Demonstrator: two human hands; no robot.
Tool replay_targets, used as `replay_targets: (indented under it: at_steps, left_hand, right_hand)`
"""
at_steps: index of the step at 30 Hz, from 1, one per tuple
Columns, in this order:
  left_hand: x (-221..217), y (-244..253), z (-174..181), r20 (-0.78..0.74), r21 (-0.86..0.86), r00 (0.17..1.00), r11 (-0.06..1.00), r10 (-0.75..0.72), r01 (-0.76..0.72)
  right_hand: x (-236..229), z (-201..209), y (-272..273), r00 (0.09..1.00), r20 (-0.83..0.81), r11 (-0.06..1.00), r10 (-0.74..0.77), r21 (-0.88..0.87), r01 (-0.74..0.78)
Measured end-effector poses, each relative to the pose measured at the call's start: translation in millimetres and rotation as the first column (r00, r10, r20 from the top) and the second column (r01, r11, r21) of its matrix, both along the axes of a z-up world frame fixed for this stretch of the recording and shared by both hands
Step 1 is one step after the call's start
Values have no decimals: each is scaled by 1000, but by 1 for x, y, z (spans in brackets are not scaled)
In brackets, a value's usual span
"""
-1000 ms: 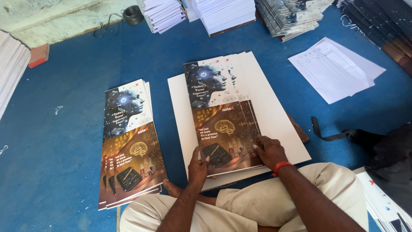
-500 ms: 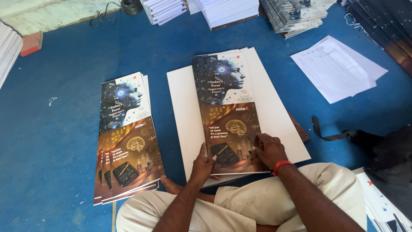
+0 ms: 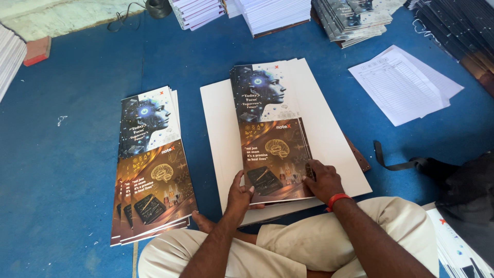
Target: The person sits on the floor and repeatedly picks up a book from a pile on the left, places it onto a stack on the right, and aligns the edges. The person continues this process until a single large stack is formed, then lifts and adjusts the stack.
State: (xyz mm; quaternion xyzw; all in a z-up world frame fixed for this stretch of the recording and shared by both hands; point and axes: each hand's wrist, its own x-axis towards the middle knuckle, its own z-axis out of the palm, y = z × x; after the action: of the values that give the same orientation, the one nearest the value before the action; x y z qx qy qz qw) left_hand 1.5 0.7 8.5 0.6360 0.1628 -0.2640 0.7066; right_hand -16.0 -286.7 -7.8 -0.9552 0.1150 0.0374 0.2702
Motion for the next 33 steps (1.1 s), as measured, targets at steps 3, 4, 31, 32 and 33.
replay_targets:
  at_steps: [3,4,31,32,33]
  left_hand:
    - [1,-2,1,-35,14,999,1000,-22,23]
    - [2,-3,2,-63,6,997,999,-33,33]
    - [52,102,75,94,806,955,585,-280,92]
    - [56,114,76,138,823,948,566,-287,52]
    - [58,127,73,89,825,957,559,-277,85]
  right_hand:
    - [0,-3,-1,999,38,1000,22,6,-23]
    - [-1,-2,-1,1000,24,1000,21,2,-21]
    - [0,-6,-1,999,-13,998,43,-42,-44]
    - [1,-7,-1,999,-5,998,47,-51,-47]
    - [1,-8,-2,999,3,997,52,-62,-52]
